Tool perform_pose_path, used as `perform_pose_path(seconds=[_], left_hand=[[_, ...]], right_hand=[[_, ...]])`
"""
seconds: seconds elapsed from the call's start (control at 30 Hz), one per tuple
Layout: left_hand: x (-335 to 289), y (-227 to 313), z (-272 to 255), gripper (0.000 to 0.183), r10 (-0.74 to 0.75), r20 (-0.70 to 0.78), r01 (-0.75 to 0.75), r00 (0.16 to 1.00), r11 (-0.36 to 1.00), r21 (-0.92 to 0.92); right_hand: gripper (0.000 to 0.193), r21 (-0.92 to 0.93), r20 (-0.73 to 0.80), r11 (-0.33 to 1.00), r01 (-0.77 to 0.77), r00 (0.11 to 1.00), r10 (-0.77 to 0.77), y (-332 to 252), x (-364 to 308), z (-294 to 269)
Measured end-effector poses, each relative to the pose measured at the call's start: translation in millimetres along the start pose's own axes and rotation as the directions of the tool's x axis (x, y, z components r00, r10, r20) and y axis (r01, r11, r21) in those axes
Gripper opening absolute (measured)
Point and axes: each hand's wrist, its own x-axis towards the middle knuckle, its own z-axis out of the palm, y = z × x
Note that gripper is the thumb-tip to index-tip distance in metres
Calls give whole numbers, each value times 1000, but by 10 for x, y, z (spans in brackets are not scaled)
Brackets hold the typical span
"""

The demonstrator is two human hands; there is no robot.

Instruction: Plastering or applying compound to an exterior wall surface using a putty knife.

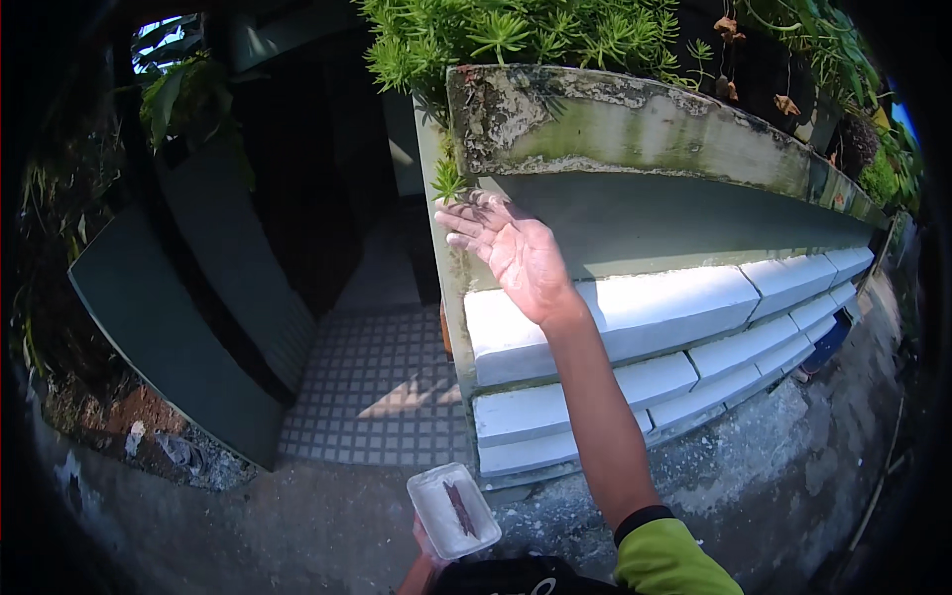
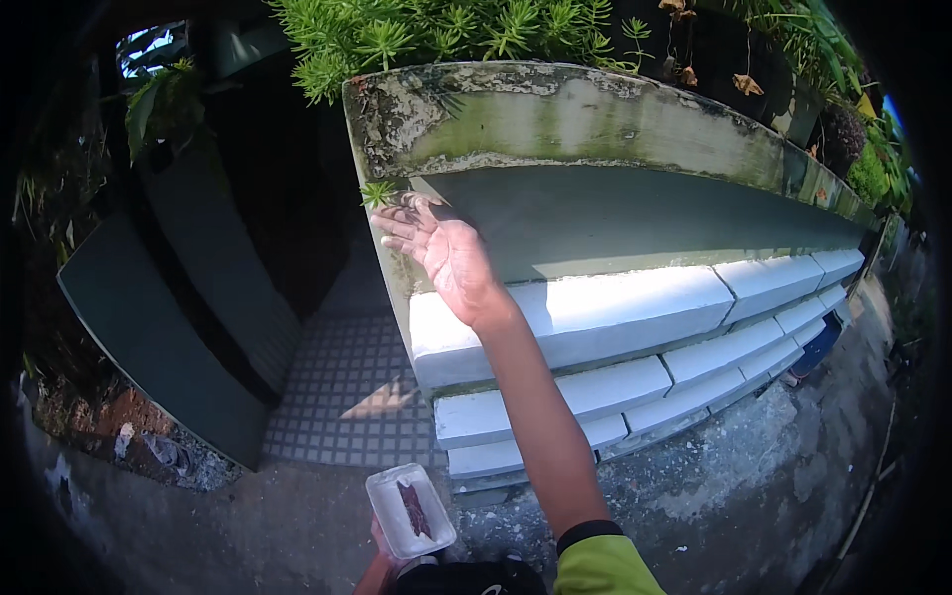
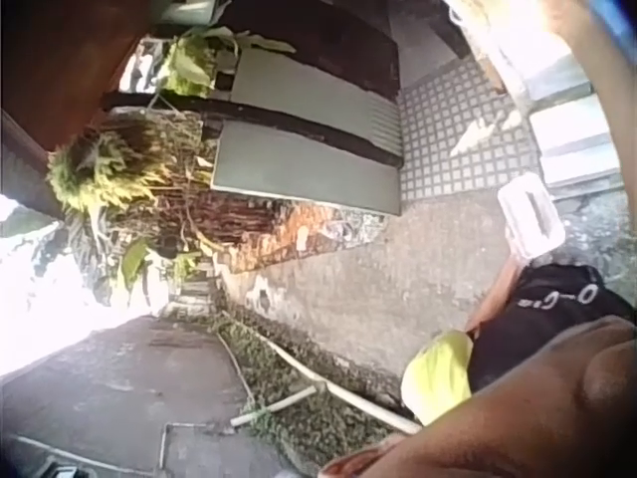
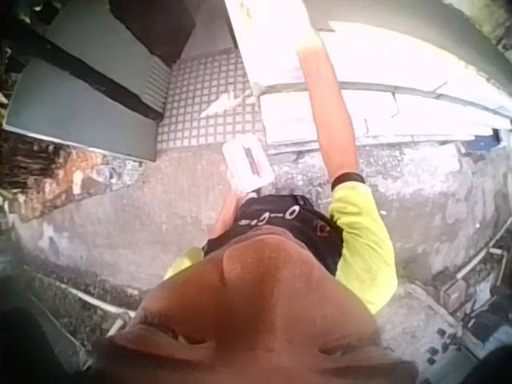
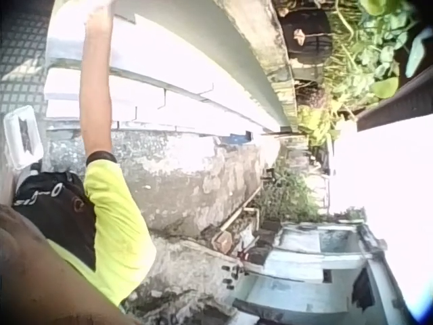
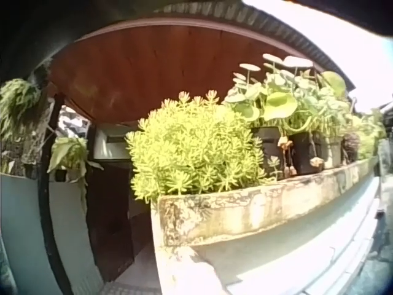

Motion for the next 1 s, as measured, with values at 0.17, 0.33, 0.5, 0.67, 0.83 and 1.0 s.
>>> perform_pose_path(seconds=[0.17, 0.33, 0.5, 0.67, 0.83, 1.0], left_hand=[[39, -157, -17, 57, 26, -6, -26, 1000, 1000, -7], [86, -231, -60, 57, 6, -14, -6, 1000, 1000, -2], [2, -34, -40, 58, 16, -21, -16, 1000, 1000, 9], [134, -67, 7, 58, -56, -48, 58, 997, 997, 41], [177, -104, -40, 59, -136, -61, 140, 989, 988, 62], [125, -169, -183, 59, -207, -74, 213, 976, 973, 84]], right_hand=[[29, -321, -34, 878, 355, 922, -385, -214, -13, 3], [35, -100, -105, 918, 383, 914, -393, -397, -56, -198], [31, -732, 38, 666, 144, 984, -172, -553, -153, -213], [38, -376, 116, 925, 51, 993, -8, -713, -48, -292], [42, -888, 35, 445, -114, 949, 312, -1040, -219, -376], [38, -771, 134, 614, -168, 900, 414, -1437, -253, -637]])
